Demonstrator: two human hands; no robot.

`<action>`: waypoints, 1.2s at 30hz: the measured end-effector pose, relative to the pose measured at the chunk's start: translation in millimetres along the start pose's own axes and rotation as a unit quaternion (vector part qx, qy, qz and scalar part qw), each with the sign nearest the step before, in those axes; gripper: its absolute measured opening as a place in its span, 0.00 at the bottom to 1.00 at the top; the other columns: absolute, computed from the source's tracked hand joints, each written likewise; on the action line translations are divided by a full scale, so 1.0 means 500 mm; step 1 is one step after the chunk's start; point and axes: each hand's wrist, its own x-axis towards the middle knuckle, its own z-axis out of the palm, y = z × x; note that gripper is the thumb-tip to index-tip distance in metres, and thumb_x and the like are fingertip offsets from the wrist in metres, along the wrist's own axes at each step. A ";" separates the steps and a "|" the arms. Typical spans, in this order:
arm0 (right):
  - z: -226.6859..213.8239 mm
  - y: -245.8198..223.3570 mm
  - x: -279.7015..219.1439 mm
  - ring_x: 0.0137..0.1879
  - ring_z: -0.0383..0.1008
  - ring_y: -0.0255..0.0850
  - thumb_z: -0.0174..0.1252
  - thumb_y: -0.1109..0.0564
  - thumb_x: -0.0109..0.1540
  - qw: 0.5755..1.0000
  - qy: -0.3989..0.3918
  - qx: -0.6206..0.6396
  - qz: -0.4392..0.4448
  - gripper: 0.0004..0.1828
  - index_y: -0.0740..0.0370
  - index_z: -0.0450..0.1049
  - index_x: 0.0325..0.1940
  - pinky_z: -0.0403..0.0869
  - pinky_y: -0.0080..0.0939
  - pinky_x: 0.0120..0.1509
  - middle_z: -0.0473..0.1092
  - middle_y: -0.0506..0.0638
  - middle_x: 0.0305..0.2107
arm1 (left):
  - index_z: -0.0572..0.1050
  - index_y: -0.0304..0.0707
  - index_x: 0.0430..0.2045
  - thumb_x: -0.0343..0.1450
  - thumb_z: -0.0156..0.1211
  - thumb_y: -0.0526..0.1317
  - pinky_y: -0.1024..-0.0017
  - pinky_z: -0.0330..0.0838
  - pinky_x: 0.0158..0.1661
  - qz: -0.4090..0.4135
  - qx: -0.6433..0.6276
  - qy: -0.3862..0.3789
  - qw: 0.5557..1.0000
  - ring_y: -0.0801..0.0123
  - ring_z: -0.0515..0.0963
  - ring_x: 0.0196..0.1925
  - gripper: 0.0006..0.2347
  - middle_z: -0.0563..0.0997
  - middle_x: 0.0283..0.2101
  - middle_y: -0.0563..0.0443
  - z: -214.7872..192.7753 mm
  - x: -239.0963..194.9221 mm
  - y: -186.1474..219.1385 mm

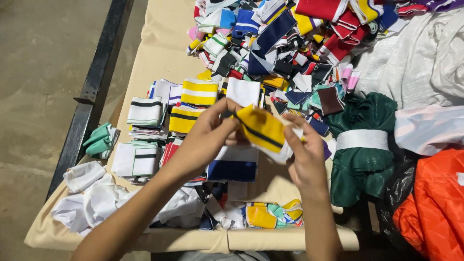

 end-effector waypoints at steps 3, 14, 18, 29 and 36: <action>-0.069 0.063 -0.064 0.42 0.80 0.47 0.65 0.54 0.59 0.996 -0.020 -0.076 0.036 0.21 0.73 0.76 0.51 0.81 0.49 0.49 0.79 0.63 0.35 | 0.74 0.29 0.45 0.72 0.48 0.30 0.69 0.80 0.37 -0.027 0.003 -0.009 1.000 0.71 0.72 0.27 0.11 0.68 0.20 0.53 0.004 -0.066 0.003; -0.037 0.168 -0.222 0.32 0.73 0.35 0.66 0.57 0.58 0.925 -0.148 -0.350 0.004 0.06 0.61 0.84 0.32 0.70 0.35 0.35 0.75 0.48 0.25 | 0.72 0.39 0.40 0.76 0.55 0.40 0.76 0.59 0.22 -0.050 0.039 0.137 0.989 0.79 0.61 0.20 0.06 0.61 0.16 0.61 0.001 -0.207 -0.155; -0.061 0.212 -0.251 0.29 0.68 0.34 0.63 0.52 0.59 0.908 -0.154 -0.390 0.015 0.11 0.59 0.78 0.26 0.67 0.36 0.33 0.69 0.47 0.22 | 0.69 0.39 0.41 0.77 0.52 0.41 0.78 0.58 0.23 -0.003 0.050 0.182 0.982 0.81 0.61 0.21 0.06 0.70 0.16 0.60 0.013 -0.226 -0.190; -0.009 0.178 -0.237 0.42 0.77 0.38 0.58 0.58 0.65 0.915 -0.182 -0.351 -0.081 0.07 0.63 0.79 0.40 0.73 0.36 0.46 0.78 0.49 0.35 | 0.66 0.40 0.41 0.77 0.48 0.41 0.76 0.61 0.23 0.111 0.220 0.245 0.938 0.77 0.67 0.19 0.05 0.71 0.20 0.55 -0.038 -0.276 -0.325; 0.000 0.170 -0.228 0.38 0.78 0.38 0.57 0.51 0.64 0.879 -0.158 -0.450 0.002 0.09 0.56 0.78 0.40 0.73 0.39 0.39 0.79 0.43 0.33 | 0.67 0.38 0.42 0.77 0.46 0.42 0.73 0.69 0.28 0.054 0.300 0.199 0.932 0.72 0.77 0.24 0.07 0.78 0.27 0.51 -0.053 -0.281 -0.320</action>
